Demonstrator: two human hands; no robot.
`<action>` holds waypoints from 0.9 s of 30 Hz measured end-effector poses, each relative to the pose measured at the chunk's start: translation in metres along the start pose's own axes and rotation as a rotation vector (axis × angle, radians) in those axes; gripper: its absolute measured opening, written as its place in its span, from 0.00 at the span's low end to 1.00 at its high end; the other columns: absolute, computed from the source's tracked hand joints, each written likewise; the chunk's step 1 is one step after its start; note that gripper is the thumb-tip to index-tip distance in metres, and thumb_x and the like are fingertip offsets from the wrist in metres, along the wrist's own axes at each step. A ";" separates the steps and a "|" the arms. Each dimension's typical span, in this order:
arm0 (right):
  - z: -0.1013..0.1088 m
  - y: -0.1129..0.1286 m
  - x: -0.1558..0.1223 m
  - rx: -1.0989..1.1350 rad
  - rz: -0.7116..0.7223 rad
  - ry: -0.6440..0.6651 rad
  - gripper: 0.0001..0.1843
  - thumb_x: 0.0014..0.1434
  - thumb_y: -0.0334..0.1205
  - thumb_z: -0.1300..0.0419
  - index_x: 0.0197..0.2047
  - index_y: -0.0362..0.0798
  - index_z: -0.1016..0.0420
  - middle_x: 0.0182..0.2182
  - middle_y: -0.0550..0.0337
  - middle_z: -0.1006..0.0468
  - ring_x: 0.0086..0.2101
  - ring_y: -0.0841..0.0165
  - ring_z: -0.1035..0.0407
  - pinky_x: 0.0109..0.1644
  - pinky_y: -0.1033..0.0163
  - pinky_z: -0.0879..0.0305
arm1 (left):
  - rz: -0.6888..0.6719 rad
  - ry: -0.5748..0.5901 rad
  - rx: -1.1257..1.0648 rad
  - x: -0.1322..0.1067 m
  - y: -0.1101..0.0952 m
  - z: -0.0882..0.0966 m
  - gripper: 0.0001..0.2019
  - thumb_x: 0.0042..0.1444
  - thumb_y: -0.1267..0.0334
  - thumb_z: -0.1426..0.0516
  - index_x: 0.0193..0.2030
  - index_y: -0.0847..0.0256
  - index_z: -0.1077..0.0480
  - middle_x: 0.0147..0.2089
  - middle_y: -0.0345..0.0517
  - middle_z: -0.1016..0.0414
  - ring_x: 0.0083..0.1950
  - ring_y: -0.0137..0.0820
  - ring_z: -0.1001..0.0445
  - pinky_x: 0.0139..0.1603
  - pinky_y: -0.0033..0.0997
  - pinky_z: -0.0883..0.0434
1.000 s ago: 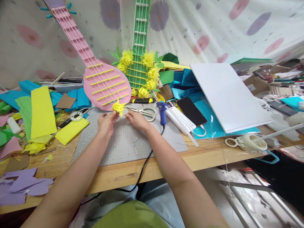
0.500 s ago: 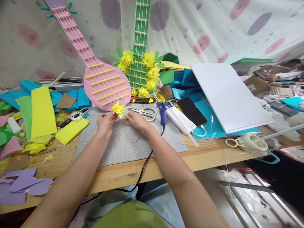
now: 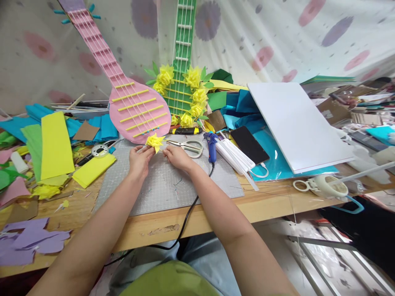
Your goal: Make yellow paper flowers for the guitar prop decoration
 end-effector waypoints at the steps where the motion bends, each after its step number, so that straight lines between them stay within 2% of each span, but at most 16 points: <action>1: -0.001 0.000 0.000 0.006 0.000 0.004 0.14 0.62 0.38 0.54 0.29 0.44 0.33 0.18 0.67 0.35 0.23 0.75 0.41 0.33 0.69 0.47 | 0.000 -0.005 0.003 0.000 0.000 0.000 0.23 0.40 0.81 0.41 0.36 0.59 0.48 0.27 0.37 0.28 0.30 0.23 0.26 0.44 0.33 0.29; 11: 0.000 0.003 -0.001 0.066 0.004 0.015 0.15 0.62 0.40 0.56 0.29 0.45 0.34 0.18 0.67 0.35 0.22 0.75 0.40 0.33 0.68 0.45 | 0.042 -0.029 -0.016 0.002 0.000 0.000 0.25 0.38 0.82 0.40 0.37 0.58 0.49 0.30 0.40 0.27 0.32 0.27 0.25 0.43 0.34 0.28; 20: 0.002 0.001 -0.001 0.038 0.009 -0.013 0.12 0.61 0.39 0.53 0.30 0.45 0.34 0.20 0.65 0.30 0.24 0.75 0.38 0.32 0.69 0.45 | 0.039 0.002 -0.054 -0.002 -0.004 -0.001 0.20 0.46 0.79 0.42 0.37 0.60 0.49 0.28 0.40 0.27 0.28 0.28 0.24 0.42 0.37 0.27; 27: 0.000 0.000 -0.004 0.174 -0.028 0.006 0.10 0.59 0.41 0.51 0.29 0.46 0.38 0.20 0.66 0.31 0.17 0.78 0.41 0.23 0.70 0.46 | 0.038 -0.011 -0.066 0.000 -0.004 0.001 0.20 0.46 0.79 0.43 0.38 0.59 0.50 0.28 0.40 0.27 0.29 0.29 0.24 0.42 0.37 0.27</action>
Point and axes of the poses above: each hand's wrist, its own x-axis towards the middle knuckle, its own z-axis out of the back of the hand, y = z × x, the point moved 8 cm from there along x, towards the middle knuckle
